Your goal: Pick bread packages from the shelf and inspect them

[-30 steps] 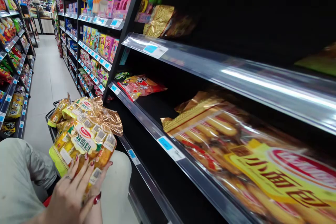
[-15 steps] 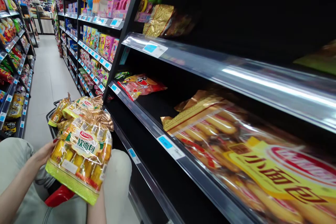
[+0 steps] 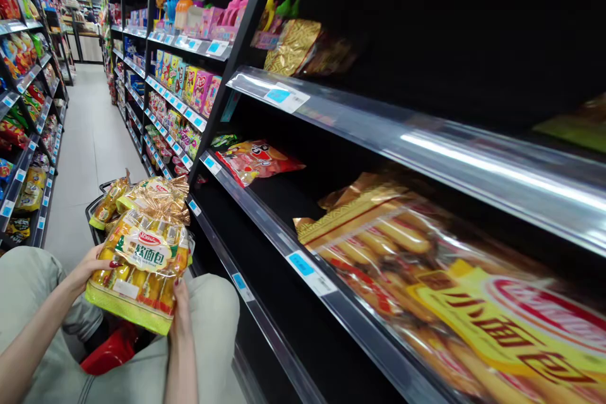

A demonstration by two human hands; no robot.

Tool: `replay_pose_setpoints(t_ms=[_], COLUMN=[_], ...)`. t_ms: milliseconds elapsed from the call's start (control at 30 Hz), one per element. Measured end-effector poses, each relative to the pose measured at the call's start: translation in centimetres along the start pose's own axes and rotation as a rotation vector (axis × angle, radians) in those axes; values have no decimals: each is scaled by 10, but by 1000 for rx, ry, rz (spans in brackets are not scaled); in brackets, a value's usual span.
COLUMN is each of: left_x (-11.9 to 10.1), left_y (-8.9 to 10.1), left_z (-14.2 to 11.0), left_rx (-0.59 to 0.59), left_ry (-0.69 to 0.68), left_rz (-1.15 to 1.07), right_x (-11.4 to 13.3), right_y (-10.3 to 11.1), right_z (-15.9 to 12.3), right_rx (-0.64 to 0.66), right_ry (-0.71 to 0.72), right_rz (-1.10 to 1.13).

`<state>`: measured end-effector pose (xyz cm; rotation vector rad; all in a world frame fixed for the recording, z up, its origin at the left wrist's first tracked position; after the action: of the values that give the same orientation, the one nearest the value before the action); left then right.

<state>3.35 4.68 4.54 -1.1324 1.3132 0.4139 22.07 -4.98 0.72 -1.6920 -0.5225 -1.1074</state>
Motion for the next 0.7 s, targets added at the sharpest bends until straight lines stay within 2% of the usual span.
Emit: replay_pose_setpoints(t_ms=[167, 433, 700], left_x=[0, 9, 7], left_y=[3, 10, 10], left_z=[0, 4, 3], left_rx=[26, 58, 60], left_ry=[-38, -47, -36], left_rz=[-16, -31, -28], right_x=[-12, -9, -10], right_y=[-1, -4, -4], right_z=[-4, -7, -7], right_rx=[-23, -34, -51], right_ry=[-73, -96, -100], right_rz=[103, 164, 221])
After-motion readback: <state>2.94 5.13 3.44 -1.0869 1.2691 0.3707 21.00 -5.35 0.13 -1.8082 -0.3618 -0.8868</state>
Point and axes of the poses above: each hand's wrist, its own z-axis towards the middle knuckle, its own y-axis out of the back of the hand, x = y × z, the point moved 4 cm from there along z, towards the middle knuckle, and after that the axes turned 3 degrees about z, right-handed, at the moved point
